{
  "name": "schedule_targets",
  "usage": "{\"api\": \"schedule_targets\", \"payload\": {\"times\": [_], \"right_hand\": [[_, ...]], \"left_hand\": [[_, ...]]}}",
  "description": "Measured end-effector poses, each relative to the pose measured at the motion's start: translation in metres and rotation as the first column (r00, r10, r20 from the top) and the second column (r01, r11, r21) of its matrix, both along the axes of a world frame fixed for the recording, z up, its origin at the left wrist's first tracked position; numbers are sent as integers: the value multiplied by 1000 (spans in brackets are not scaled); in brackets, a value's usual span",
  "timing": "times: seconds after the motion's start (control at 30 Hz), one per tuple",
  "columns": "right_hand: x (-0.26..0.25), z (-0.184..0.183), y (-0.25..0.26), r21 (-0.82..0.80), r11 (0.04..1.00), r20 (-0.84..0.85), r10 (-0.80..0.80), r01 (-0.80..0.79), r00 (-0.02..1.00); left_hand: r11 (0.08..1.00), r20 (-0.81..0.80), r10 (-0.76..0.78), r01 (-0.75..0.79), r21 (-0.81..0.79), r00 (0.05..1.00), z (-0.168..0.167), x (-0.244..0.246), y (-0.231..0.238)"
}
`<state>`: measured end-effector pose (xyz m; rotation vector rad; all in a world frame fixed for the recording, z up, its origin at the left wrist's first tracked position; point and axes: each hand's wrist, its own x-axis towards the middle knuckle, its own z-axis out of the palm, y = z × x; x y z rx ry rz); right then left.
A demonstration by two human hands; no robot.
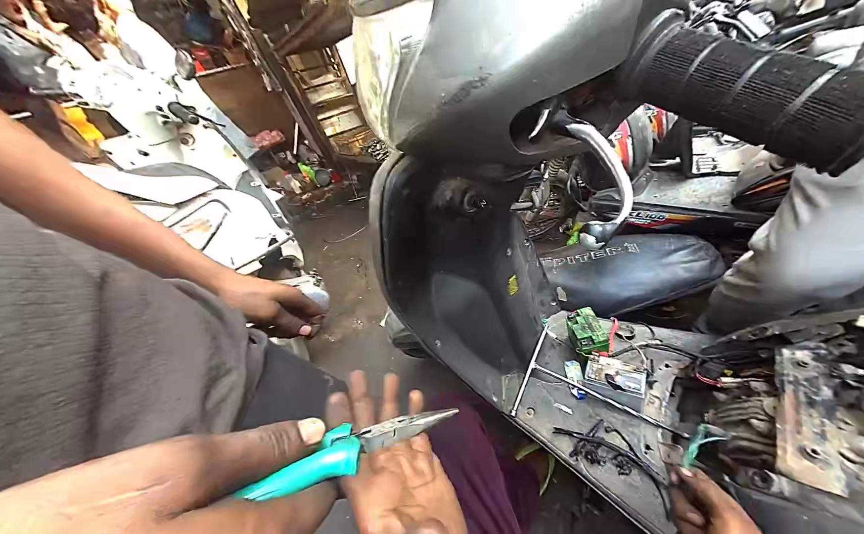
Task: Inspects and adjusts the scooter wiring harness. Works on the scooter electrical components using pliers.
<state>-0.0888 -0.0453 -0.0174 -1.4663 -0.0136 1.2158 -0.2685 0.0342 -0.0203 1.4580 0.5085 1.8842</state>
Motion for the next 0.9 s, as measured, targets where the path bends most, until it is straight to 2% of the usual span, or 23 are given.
{"api": "schedule_targets", "payload": {"times": [0.03, 0.07, 0.13, 0.17, 0.2, 0.27, 0.37, 0.43, 0.5, 0.6, 0.73, 0.8, 0.9], "right_hand": [[1, -9, 0, -56, 997, 55, 62, -59, 997], [13, -50, -4, -62, 987, 144, 158, -150, 977], [54, -191, -23, 137, 945, 390, 225, -298, 893], [66, -237, -26, 120, 934, 508, 233, -336, 829], [74, -258, -25, 22, 929, 605, 282, -369, 745], [79, -259, -12, -201, 886, 716, 424, -418, 554], [76, -246, 35, -392, 803, 793, 543, -450, 278], [73, -244, 74, -478, 770, 796, 583, -422, 163], [71, -248, 108, -558, 745, 773, 627, -367, 97], [71, -261, 140, -643, 713, 732, 680, -281, 51], [75, -272, 149, -645, 734, 718, 677, -212, 161], [79, -276, 147, -601, 777, 749, 630, -190, 205], [84, -281, 142, -496, 849, 810, 528, -183, 254]], "left_hand": [[999, 63, -29, 31, -42, 998, 12, 1, -1], [992, 120, -110, 116, -45, 987, 9, -11, 5], [953, 114, -302, 303, 15, 946, -9, -35, 24], [934, 133, -356, 350, 71, 925, -16, -36, 32], [911, 135, -407, 391, 128, 903, -19, -30, 37], [885, 87, -453, 435, 167, 887, -23, -9, 40], [909, -135, -403, 413, 59, 905, -45, 26, 54], [896, -213, -442, 441, -56, 871, -62, 49, 79], [811, -145, -580, 551, -194, 802, -69, 67, 104], [686, 20, -670, 630, -364, 742, -72, 82, 134], [626, 176, -616, 612, -484, 768, -87, 90, 159], [622, 169, -575, 562, -545, 800, -101, 89, 167], [673, -3, -467, 353, -650, 884, -108, 91, 169]]}}
